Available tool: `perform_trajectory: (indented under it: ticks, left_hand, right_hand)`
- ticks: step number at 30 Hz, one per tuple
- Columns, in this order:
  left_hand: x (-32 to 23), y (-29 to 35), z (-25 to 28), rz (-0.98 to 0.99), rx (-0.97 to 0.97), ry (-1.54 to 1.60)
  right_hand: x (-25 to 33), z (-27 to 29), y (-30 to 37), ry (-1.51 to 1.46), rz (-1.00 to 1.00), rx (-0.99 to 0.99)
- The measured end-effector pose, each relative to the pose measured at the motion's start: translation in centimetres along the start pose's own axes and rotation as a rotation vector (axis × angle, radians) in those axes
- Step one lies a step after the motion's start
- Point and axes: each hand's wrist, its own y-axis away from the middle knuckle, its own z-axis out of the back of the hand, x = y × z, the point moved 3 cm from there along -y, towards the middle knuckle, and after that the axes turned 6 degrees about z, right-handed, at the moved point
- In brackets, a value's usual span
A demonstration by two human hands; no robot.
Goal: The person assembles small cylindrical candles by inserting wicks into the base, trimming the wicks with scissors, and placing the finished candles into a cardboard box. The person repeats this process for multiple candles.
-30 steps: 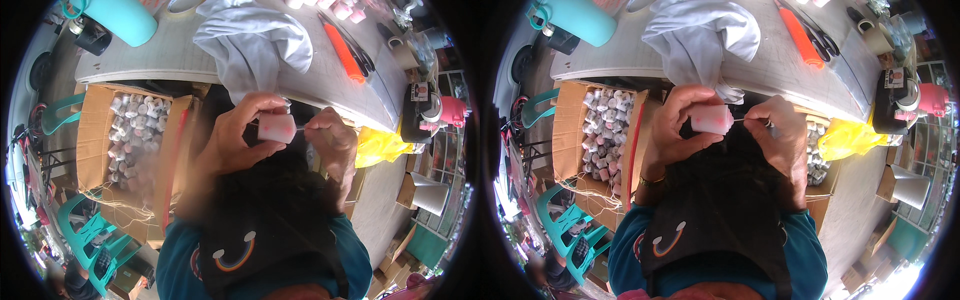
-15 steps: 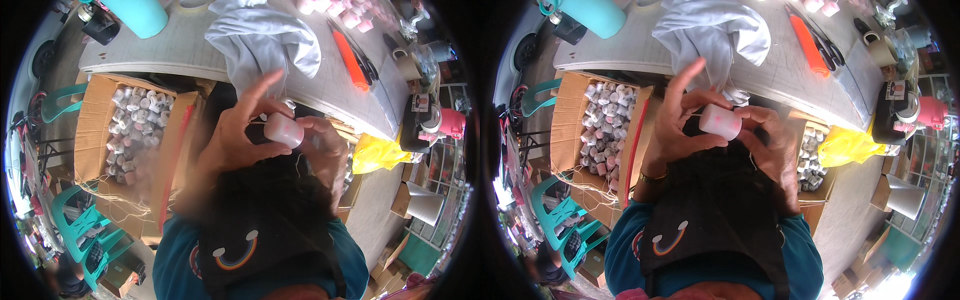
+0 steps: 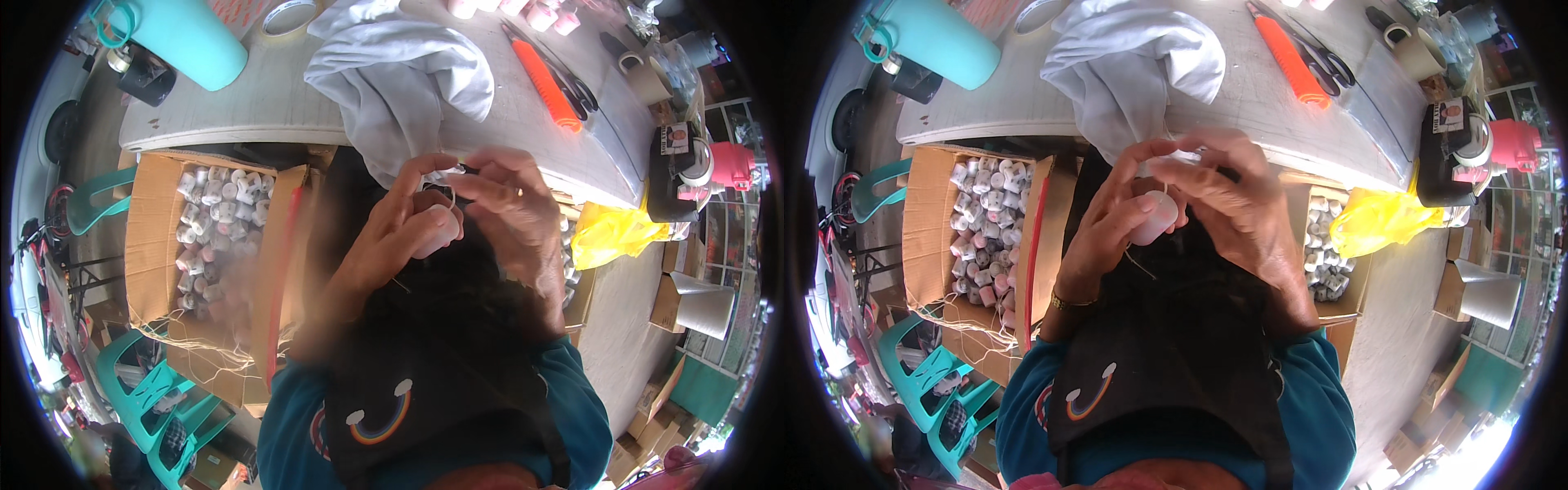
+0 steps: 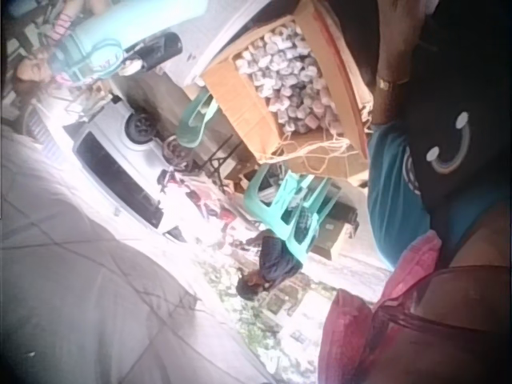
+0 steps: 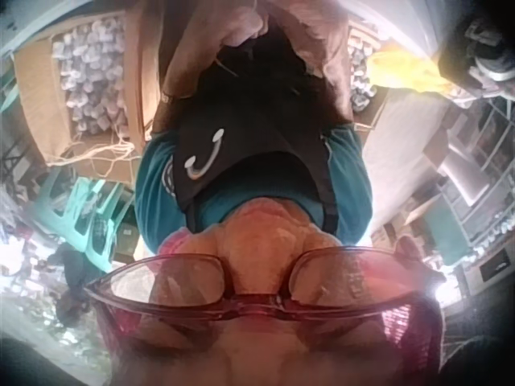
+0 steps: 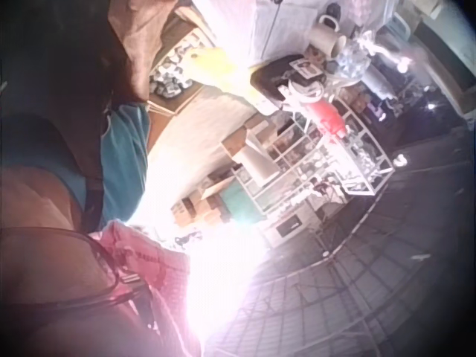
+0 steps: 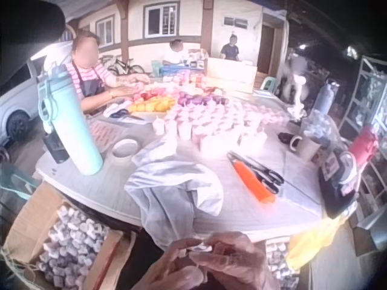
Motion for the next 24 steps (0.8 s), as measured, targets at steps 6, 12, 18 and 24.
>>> perform_trajectory:
  ticks: [6, 12, 18, 24]
  left_hand:
    - [-0.8, 0.3, 0.6, -0.042, -0.099, -0.304]
    - [0.2, -0.1, 0.8, -0.055, -0.209, -0.199]
    - [0.7, 0.1, 1.2, -0.085, -0.204, 0.059]
    - [0.9, 0.1, 1.0, -0.120, -0.211, 0.173]
  right_hand:
    - [0.7, 0.7, -1.1, 0.315, 0.266, 0.049]
    - [-1.3, 1.1, -0.6, -0.015, -0.060, -0.130]
    - [-1.1, -0.2, -0.4, 0.344, 0.164, -0.082]
    - [0.7, -1.4, 0.5, 0.530, 0.451, 0.044]
